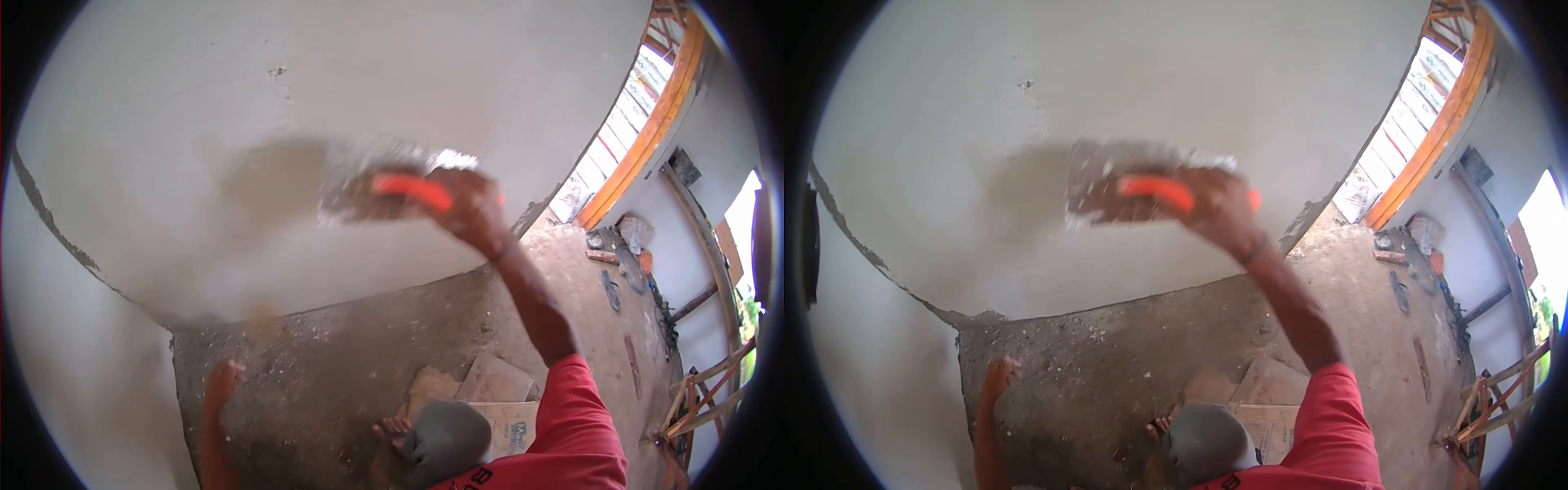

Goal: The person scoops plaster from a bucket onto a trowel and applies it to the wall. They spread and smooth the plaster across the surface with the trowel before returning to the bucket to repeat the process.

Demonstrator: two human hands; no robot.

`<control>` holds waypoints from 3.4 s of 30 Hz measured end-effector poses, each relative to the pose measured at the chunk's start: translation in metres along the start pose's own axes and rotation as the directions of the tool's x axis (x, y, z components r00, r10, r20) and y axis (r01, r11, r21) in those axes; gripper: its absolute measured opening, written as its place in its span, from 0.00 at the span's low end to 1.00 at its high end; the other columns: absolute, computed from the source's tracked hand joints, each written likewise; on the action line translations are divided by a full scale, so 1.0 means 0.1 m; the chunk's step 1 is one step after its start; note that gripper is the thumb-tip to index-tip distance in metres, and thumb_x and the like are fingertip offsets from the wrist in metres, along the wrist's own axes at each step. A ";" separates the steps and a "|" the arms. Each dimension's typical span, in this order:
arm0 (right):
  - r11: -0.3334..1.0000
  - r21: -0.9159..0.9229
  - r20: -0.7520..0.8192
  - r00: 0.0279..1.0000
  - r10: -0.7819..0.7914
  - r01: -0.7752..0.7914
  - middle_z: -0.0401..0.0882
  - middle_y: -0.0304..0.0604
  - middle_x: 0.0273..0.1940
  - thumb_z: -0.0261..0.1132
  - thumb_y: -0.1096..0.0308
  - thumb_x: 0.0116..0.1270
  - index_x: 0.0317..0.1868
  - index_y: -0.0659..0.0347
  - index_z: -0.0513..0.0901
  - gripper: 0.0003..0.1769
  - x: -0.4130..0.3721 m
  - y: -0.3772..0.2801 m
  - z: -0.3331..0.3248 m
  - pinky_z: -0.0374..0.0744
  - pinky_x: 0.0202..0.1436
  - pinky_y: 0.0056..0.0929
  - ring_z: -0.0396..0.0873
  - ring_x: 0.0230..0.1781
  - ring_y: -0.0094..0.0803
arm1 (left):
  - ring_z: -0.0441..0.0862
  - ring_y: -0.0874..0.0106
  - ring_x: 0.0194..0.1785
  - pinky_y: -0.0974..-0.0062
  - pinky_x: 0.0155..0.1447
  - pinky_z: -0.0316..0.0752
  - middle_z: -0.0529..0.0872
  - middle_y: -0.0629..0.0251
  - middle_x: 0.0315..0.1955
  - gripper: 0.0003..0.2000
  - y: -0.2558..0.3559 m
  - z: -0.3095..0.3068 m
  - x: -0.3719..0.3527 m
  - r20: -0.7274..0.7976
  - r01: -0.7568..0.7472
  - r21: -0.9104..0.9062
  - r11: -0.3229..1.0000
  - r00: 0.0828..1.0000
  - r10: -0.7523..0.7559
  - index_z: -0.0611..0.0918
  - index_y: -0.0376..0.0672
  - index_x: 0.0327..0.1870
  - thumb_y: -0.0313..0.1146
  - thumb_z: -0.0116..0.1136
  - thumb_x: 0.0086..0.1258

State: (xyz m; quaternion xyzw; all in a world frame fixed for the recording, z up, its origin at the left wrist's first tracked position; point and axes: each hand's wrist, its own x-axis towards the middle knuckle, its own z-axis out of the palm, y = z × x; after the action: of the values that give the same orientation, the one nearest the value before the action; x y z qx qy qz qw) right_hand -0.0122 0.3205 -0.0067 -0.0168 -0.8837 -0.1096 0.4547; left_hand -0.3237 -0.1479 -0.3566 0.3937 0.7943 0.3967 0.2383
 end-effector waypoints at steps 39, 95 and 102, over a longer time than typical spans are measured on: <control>0.960 -0.224 -0.129 0.981 0.143 -0.170 0.81 0.42 0.22 0.74 0.47 0.58 0.31 0.57 0.82 0.21 0.74 1.10 -1.28 0.79 0.29 0.35 0.81 0.22 0.38 | 0.84 0.64 0.31 0.65 0.39 0.76 0.86 0.57 0.28 0.21 0.16 -0.16 -0.15 0.039 0.359 -0.005 0.934 0.933 -0.358 0.83 0.36 0.39 0.44 0.41 0.78; 0.891 0.296 0.125 0.939 0.320 -0.344 0.82 0.48 0.27 0.73 0.54 0.57 0.35 0.62 0.83 0.18 0.74 -0.64 -0.11 0.79 0.29 0.40 0.82 0.25 0.45 | 0.79 0.75 0.29 0.73 0.37 0.75 0.87 0.62 0.31 0.23 1.75 0.17 0.54 0.060 -0.182 0.030 0.983 0.982 0.180 0.82 0.39 0.45 0.49 0.41 0.77; 0.092 0.875 0.204 0.534 0.821 -0.475 0.74 0.30 0.25 0.56 0.58 0.74 0.39 0.66 0.81 0.18 -0.50 -0.01 -0.86 0.64 0.24 0.16 0.67 0.23 0.14 | 0.79 0.72 0.26 0.72 0.35 0.75 0.86 0.61 0.29 0.17 0.64 0.02 -0.02 0.013 0.098 -0.077 0.992 0.995 -0.098 0.81 0.37 0.38 0.42 0.44 0.75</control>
State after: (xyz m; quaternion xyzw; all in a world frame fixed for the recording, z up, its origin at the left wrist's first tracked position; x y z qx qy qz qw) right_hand 0.0860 0.3054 0.0016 -0.1641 -0.6037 0.5659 0.5371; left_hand -0.2935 -0.1246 -0.3056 0.3464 0.7955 0.4133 0.2764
